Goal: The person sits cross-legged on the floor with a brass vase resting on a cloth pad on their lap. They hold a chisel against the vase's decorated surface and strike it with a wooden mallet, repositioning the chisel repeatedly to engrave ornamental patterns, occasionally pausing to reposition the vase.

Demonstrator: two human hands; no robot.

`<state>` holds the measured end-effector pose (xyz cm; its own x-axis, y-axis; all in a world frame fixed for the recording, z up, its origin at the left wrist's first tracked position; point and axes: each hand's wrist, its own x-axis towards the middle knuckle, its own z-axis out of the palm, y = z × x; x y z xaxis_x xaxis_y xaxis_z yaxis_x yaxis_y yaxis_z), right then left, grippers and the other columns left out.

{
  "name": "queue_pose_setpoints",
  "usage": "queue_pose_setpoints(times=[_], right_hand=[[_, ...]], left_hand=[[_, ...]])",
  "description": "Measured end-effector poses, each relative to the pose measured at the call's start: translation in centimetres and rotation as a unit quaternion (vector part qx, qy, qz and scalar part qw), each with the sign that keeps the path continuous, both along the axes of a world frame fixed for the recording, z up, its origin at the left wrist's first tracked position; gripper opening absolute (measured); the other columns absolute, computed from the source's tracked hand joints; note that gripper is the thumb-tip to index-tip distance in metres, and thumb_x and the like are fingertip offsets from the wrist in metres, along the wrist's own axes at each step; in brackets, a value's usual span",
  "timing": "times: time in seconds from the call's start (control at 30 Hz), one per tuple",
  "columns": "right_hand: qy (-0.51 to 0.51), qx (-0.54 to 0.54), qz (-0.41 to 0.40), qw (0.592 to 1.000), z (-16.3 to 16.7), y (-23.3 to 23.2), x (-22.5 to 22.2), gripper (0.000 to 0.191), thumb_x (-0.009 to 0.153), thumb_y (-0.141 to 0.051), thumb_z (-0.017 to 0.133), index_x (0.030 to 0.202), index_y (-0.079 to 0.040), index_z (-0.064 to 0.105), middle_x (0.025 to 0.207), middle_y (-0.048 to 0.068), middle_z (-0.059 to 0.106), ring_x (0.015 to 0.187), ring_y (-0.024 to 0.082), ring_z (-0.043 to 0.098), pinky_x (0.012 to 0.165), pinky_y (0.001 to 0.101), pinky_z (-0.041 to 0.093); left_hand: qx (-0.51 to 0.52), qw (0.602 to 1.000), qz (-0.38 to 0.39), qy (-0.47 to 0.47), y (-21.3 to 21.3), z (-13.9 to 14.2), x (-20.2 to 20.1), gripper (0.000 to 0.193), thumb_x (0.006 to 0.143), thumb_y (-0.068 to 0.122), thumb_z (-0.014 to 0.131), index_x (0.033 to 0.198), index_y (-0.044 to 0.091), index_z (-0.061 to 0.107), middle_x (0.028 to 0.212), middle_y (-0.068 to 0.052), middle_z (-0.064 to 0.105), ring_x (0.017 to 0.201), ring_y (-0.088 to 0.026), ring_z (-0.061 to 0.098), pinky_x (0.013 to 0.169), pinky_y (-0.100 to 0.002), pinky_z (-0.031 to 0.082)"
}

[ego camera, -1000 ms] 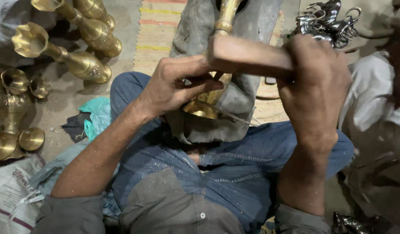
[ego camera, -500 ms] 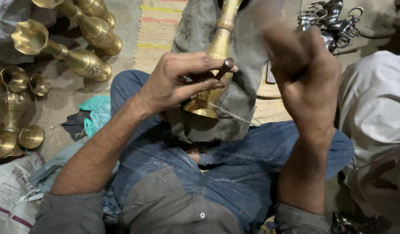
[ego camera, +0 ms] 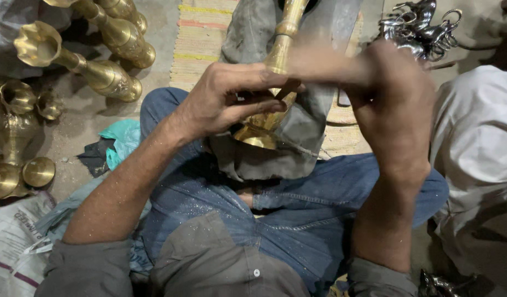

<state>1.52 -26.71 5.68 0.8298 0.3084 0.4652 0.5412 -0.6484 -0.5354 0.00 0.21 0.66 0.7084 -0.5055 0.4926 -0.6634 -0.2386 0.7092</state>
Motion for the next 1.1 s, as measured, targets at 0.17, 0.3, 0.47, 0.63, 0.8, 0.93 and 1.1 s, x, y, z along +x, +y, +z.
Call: queue_pose_setpoints(times=[0.17,0.3,0.47,0.63,0.8,0.93,1.1], right_hand=[[0.109,0.142,0.027,0.983,-0.4,-0.4,0.2,0.027,0.098,-0.01,0.078,0.117,-0.007,0.058,0.099,0.002,0.066,0.09,0.018,0.065,0.082,0.0349,0.052],[-0.099,-0.109,-0.021,0.989,-0.2,-0.3,0.2,0.028,0.09,-0.004,0.083,0.107,-0.005,0.061,0.095,0.007,0.066,0.087,0.022,0.064,0.079,0.0376,0.05],[-0.232,-0.243,-0.022,0.942,0.1,-0.1,0.0,0.03,0.079,-0.003,0.085,0.097,-0.003,0.061,0.086,0.008,0.067,0.079,0.024,0.065,0.074,0.0412,0.051],[-0.124,-0.148,-0.04,0.98,-0.2,-0.2,-0.1,0.028,0.087,-0.007,0.084,0.097,-0.003,0.058,0.083,0.01,0.066,0.078,0.025,0.066,0.074,0.0417,0.051],[-0.045,-0.011,0.029,0.999,-0.6,-0.4,0.3,0.026,0.096,-0.002,0.078,0.113,-0.001,0.058,0.099,0.011,0.068,0.092,0.024,0.069,0.08,0.0396,0.054],[-0.06,-0.036,0.013,0.997,-0.8,-0.6,0.4,0.029,0.098,-0.004,0.08,0.116,0.002,0.058,0.097,0.012,0.069,0.088,0.027,0.07,0.078,0.0423,0.055],[-0.092,-0.104,0.013,0.99,-0.9,-0.9,-0.1,0.032,0.094,-0.004,0.087,0.111,0.003,0.06,0.098,0.017,0.067,0.089,0.032,0.068,0.078,0.0429,0.054]], left_hand=[[0.015,1.0,-0.003,0.02,-0.2,-0.3,0.4,0.04,0.098,0.017,0.079,0.137,0.013,0.068,0.119,-0.005,0.077,0.096,-0.016,0.078,0.088,-0.031,0.065],[0.034,0.999,0.01,0.026,0.0,-0.4,0.6,0.039,0.096,0.018,0.08,0.133,0.014,0.07,0.112,-0.003,0.078,0.092,-0.016,0.077,0.084,-0.032,0.065],[0.01,1.0,-0.025,0.012,0.5,-0.2,0.8,0.034,0.1,0.015,0.08,0.132,0.01,0.069,0.119,-0.007,0.076,0.106,-0.019,0.078,0.094,-0.033,0.064],[0.003,0.999,-0.03,0.028,0.6,-0.1,0.7,0.036,0.1,0.013,0.079,0.134,0.007,0.069,0.124,-0.009,0.076,0.112,-0.021,0.077,0.097,-0.033,0.063],[0.03,0.998,-0.024,0.042,0.7,-0.2,1.3,0.036,0.097,0.015,0.08,0.131,0.007,0.07,0.115,-0.009,0.076,0.105,-0.02,0.076,0.091,-0.034,0.062],[0.009,0.998,-0.052,0.029,0.9,-0.2,1.5,0.034,0.101,0.014,0.078,0.134,0.009,0.07,0.125,-0.008,0.076,0.114,-0.019,0.076,0.101,-0.034,0.062],[0.022,0.996,-0.054,0.062,1.1,-0.1,1.4,0.03,0.1,0.013,0.078,0.129,0.01,0.072,0.117,-0.007,0.077,0.108,-0.019,0.077,0.096,-0.034,0.062]])
